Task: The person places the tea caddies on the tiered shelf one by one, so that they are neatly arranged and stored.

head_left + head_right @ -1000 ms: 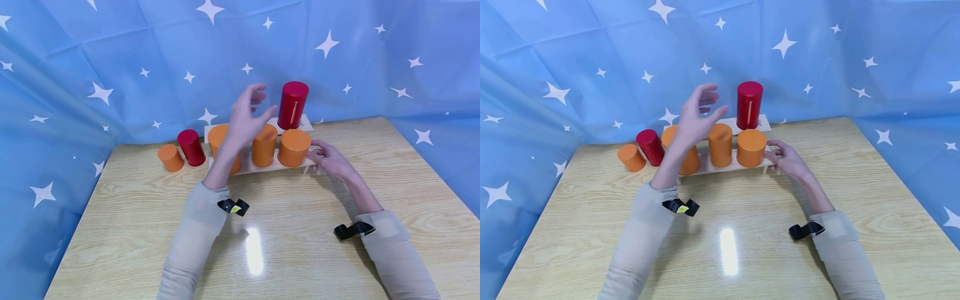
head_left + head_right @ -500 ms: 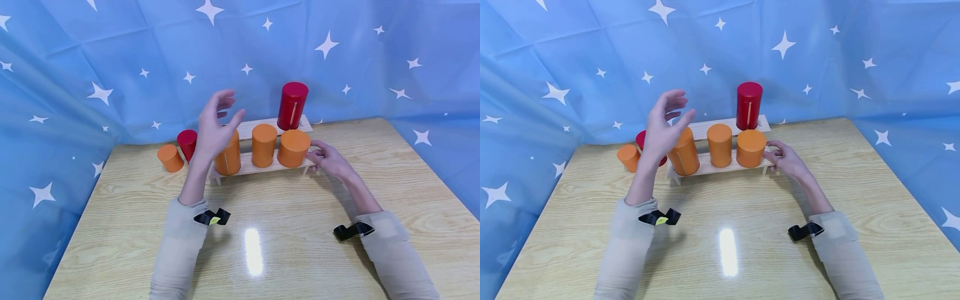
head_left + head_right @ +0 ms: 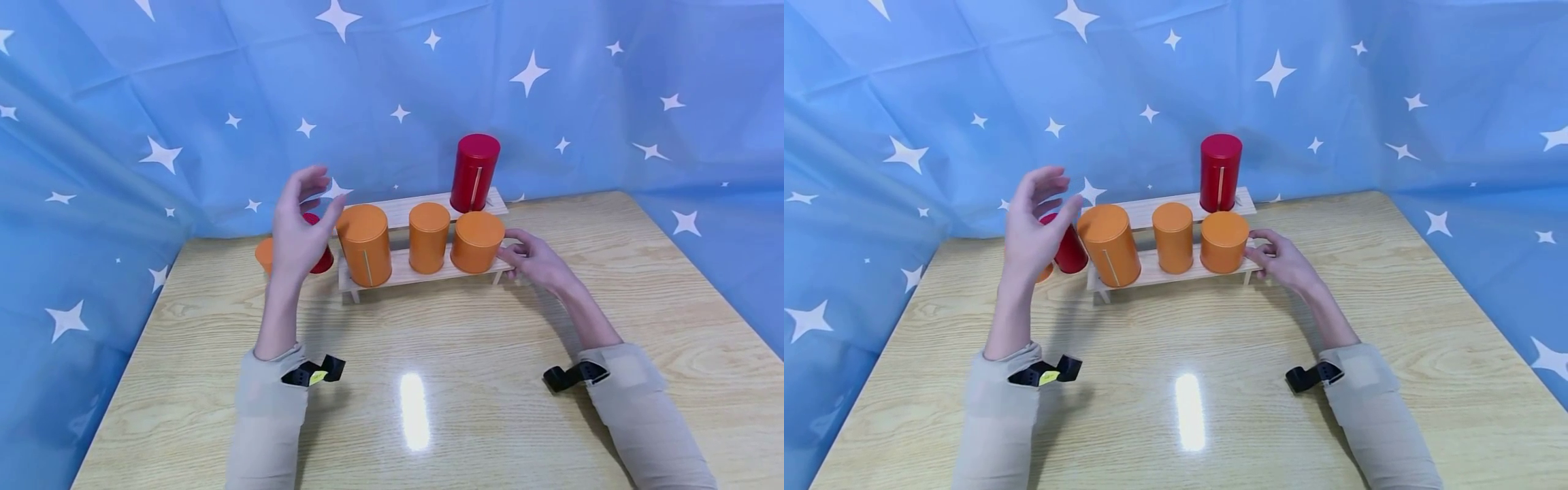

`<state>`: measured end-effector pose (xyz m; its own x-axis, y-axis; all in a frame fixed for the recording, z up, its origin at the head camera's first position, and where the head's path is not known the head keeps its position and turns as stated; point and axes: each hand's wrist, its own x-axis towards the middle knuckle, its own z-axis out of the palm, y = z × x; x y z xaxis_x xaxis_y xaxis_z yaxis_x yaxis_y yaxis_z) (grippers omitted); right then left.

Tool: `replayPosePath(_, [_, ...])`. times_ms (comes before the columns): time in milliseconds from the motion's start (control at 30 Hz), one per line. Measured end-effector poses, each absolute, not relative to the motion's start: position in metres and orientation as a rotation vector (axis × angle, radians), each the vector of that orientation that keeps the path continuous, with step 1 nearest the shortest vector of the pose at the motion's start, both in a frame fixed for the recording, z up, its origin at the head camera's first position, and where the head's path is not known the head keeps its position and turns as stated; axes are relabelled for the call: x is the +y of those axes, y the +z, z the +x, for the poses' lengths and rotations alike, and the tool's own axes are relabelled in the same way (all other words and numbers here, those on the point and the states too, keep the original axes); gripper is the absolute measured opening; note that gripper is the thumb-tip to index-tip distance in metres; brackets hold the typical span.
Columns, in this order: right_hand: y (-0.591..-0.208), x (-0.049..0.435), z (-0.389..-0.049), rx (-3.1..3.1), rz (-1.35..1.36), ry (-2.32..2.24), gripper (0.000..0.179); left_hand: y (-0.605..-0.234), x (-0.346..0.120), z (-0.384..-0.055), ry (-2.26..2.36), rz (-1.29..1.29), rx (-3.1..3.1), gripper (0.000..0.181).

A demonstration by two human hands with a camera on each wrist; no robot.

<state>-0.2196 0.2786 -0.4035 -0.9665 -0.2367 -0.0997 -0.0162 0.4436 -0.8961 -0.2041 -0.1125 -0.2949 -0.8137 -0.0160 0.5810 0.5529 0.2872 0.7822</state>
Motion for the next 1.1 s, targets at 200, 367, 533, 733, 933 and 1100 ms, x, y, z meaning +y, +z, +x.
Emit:
replayPosePath(200, [-0.404,0.279,-0.221,2.498,-0.208,-1.524,0.054,-0.304,-0.136,-0.202,-1.541,-0.382,-2.104,0.044])
replayPosePath(367, [-0.405,0.279,-0.221,2.497,-0.200,-1.519,0.055,-0.314,-0.154,-0.200,-1.497,-0.301,-2.148,0.045])
replayPosePath(533, [-0.403,0.278,-0.220,2.496,-0.197,-1.522,0.054,-0.325,-0.171,-0.199,-1.457,-0.214,-2.211,0.046])
replayPosePath(733, [-0.404,0.277,-0.220,2.492,-0.200,-1.520,0.055,-0.338,-0.191,-0.205,-1.443,-0.118,-2.277,0.049])
replayPosePath(933, [-0.403,0.277,-0.220,2.496,-0.201,-1.524,0.055,-0.353,-0.209,-0.210,-1.420,-0.083,-2.336,0.054])
replayPosePath(1100, [-0.402,0.278,-0.220,2.499,-0.186,-1.523,0.054,-0.362,-0.218,-0.213,-1.408,-0.054,-2.407,0.060])
